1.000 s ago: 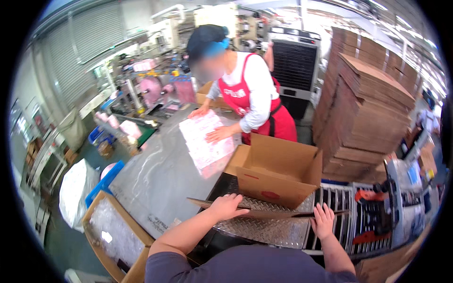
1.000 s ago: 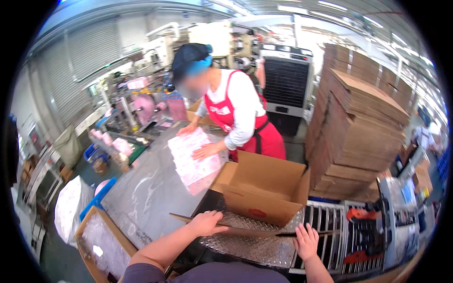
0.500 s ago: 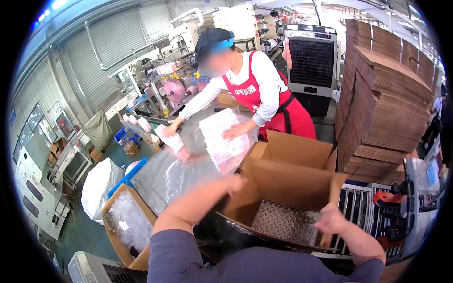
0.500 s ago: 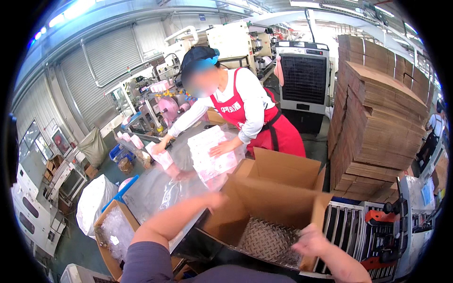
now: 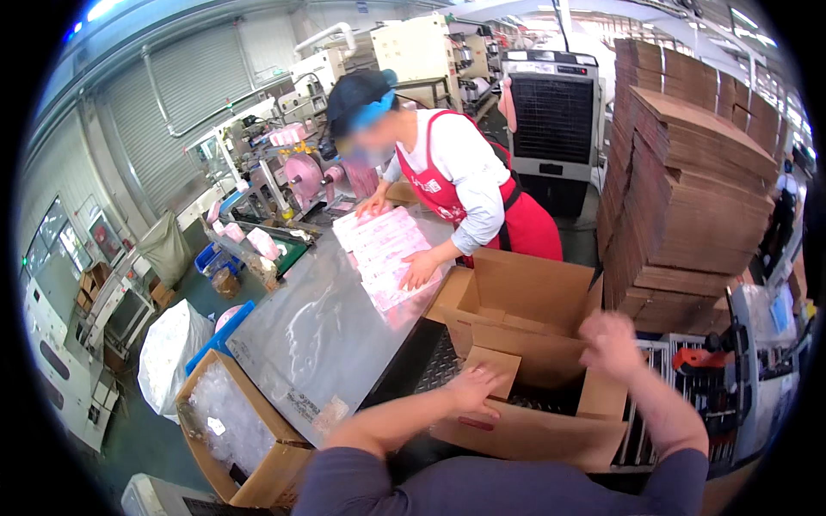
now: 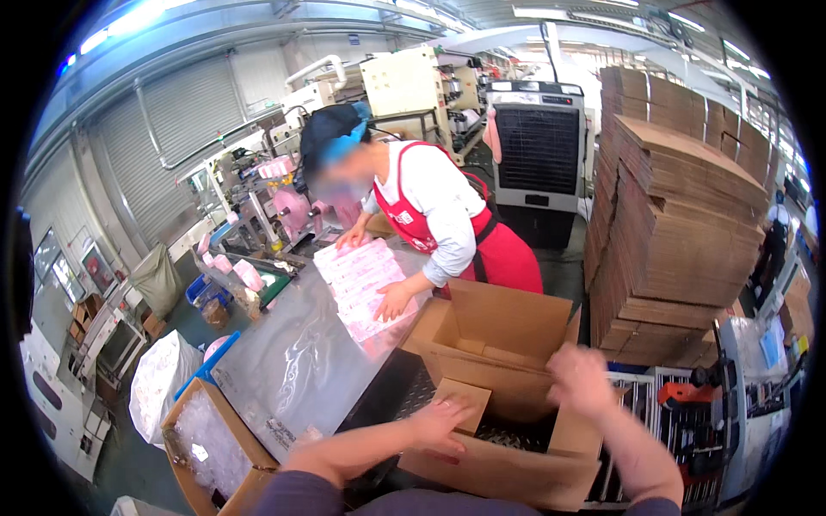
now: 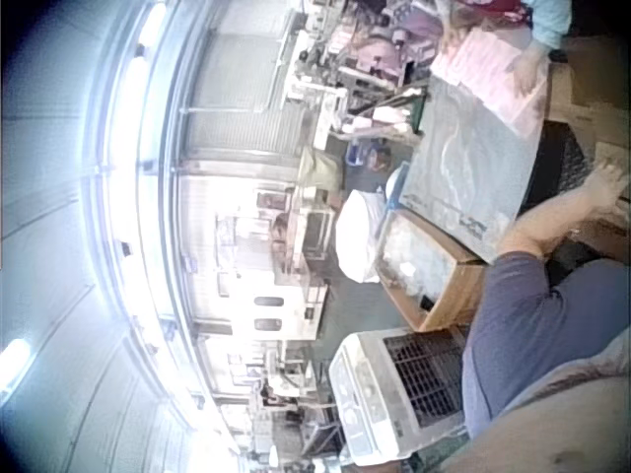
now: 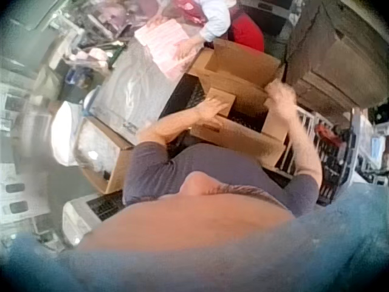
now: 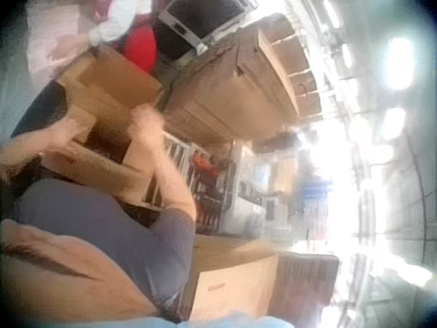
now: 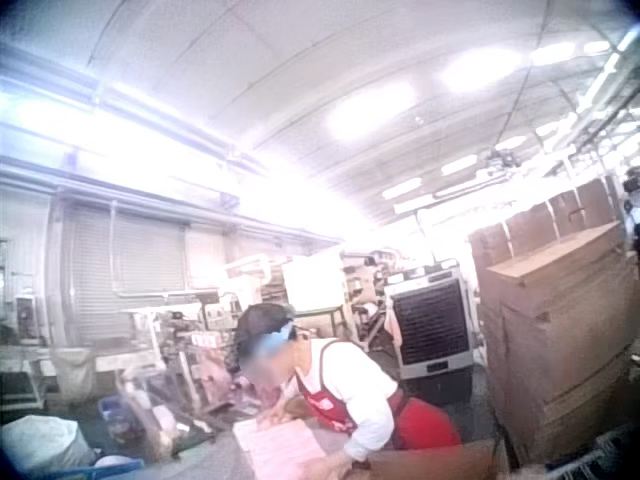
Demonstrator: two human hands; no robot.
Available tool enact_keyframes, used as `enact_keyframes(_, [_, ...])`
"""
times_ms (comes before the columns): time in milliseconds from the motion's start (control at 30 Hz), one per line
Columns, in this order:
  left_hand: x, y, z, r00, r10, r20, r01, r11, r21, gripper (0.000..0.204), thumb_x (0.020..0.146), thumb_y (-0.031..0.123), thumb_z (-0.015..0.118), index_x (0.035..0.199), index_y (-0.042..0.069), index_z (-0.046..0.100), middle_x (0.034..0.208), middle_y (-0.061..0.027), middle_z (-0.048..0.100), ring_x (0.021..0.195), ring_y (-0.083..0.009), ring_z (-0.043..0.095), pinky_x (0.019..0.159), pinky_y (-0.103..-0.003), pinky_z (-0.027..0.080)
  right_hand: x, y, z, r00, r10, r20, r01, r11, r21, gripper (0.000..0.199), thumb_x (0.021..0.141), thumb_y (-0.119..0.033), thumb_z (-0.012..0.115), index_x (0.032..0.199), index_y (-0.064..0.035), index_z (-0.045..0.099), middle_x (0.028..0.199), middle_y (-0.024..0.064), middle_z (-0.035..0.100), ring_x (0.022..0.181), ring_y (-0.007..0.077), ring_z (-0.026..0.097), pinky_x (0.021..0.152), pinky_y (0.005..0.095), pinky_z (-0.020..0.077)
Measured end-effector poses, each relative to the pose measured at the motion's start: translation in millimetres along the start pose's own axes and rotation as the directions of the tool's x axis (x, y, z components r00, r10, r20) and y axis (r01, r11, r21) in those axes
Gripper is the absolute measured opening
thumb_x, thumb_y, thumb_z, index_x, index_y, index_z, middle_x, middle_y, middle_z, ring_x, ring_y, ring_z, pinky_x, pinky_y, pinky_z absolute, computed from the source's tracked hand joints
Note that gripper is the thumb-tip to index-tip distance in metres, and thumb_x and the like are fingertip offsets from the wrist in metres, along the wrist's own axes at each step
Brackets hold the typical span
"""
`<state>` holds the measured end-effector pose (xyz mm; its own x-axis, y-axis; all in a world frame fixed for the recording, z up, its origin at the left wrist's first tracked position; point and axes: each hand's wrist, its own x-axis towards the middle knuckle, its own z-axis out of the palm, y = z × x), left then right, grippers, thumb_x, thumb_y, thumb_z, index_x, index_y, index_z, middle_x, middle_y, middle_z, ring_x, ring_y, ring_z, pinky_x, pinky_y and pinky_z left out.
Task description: The person places stacks of pink product packages into cardboard boxes and then slides the filled boxes onto a roller conveyor.
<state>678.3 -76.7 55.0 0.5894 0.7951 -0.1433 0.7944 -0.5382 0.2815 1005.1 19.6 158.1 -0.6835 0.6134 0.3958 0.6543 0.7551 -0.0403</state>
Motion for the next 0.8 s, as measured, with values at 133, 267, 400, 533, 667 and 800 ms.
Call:
enact_keyframes(133, [15.3, 14.3, 84.8, 0.929, 0.127, -0.348, -0.012, 0.949, 0.315, 0.088, 0.083, 0.055, 0.065, 0.151, 0.011, 0.032, 0.157, -0.0134, 0.029, 0.145, -0.0346, 0.026, 0.117, -0.053, 0.021, -40.6, 26.5, 49.8, 0.793, 0.147, 0.591, -0.144, 0.988, -0.052, 0.053, 0.095, -0.039, 0.049, 0.141, -0.0142, 0.044, 0.153, 0.0174, 0.033, 0.137, 0.0408, 0.036, 0.107, 0.0545, 0.0365])
enact_keyframes(267, [20.3, 12.7, 92.3, 0.964, -0.123, -0.234, 0.149, 0.984, 0.094, 0.082, 0.090, 0.056, 0.056, 0.153, 0.013, 0.029, 0.160, -0.0153, 0.024, 0.148, -0.0350, 0.021, 0.120, -0.048, 0.015, -137.2, -10.2, 111.4, 0.794, 0.138, 0.592, -0.233, 0.969, 0.086, 0.075, 0.094, -0.053, 0.048, 0.152, -0.0094, 0.030, 0.161, 0.0171, 0.019, 0.147, 0.0398, 0.018, 0.115, 0.0627, 0.0150])
enact_keyframes(400, [-22.3, -85.5, 80.5, 0.852, -0.472, -0.227, 0.428, 0.877, -0.218, 0.086, 0.091, 0.060, 0.051, 0.150, 0.000, 0.032, 0.158, -0.0215, 0.025, 0.148, -0.0357, 0.019, 0.121, -0.043, 0.014, -87.1, -8.8, 80.6, 0.903, 0.400, 0.157, -0.425, 0.884, 0.192, 0.067, 0.090, -0.027, 0.061, 0.149, -0.0060, 0.036, 0.157, 0.0215, 0.026, 0.146, 0.0400, 0.021, 0.117, 0.0580, 0.0154])
enact_keyframes(533, [-47.8, -157.9, 28.5, 0.538, -0.830, 0.146, 0.677, 0.323, -0.662, 0.085, 0.094, 0.062, 0.043, 0.155, 0.008, 0.021, 0.157, -0.0218, 0.026, 0.146, -0.0358, 0.023, 0.120, -0.046, 0.019, -173.3, 45.2, 190.9, 0.463, 0.844, 0.271, -0.746, 0.205, 0.634, 0.069, 0.096, -0.041, 0.054, 0.150, -0.0029, 0.033, 0.156, 0.0183, 0.031, 0.145, 0.0330, 0.026, 0.118, 0.0544, 0.0169])
enact_keyframes(667, [-53.5, -184.8, 85.4, 0.472, -0.865, 0.172, 0.663, 0.219, -0.716, 0.085, 0.091, 0.070, 0.041, 0.155, 0.017, 0.024, 0.156, -0.0217, 0.028, 0.149, -0.0344, 0.018, 0.116, -0.053, 0.026, -243.8, -33.8, 243.9, 0.132, 0.276, 0.952, -0.496, -0.813, 0.305, 0.090, 0.092, -0.075, 0.032, 0.150, -0.0057, 0.036, 0.153, 0.0126, 0.040, 0.138, 0.0314, 0.039, 0.112, 0.0571, 0.0286])
enact_keyframes(800, [-32.1, -162.7, 123.3, 0.650, -0.444, 0.616, 0.488, -0.377, -0.787, 0.098, 0.087, 0.083, 0.022, 0.155, 0.013, 0.027, 0.157, -0.0138, 0.033, 0.147, -0.0249, 0.025, 0.120, -0.049, 0.016, -220.8, -31.3, 128.0, 0.349, 0.532, 0.772, -0.417, -0.649, 0.636, 0.068, 0.097, -0.053, 0.050, 0.143, -0.0043, 0.044, 0.140, 0.0130, 0.054, 0.126, 0.0317, 0.053, 0.105, 0.0498, 0.0428])
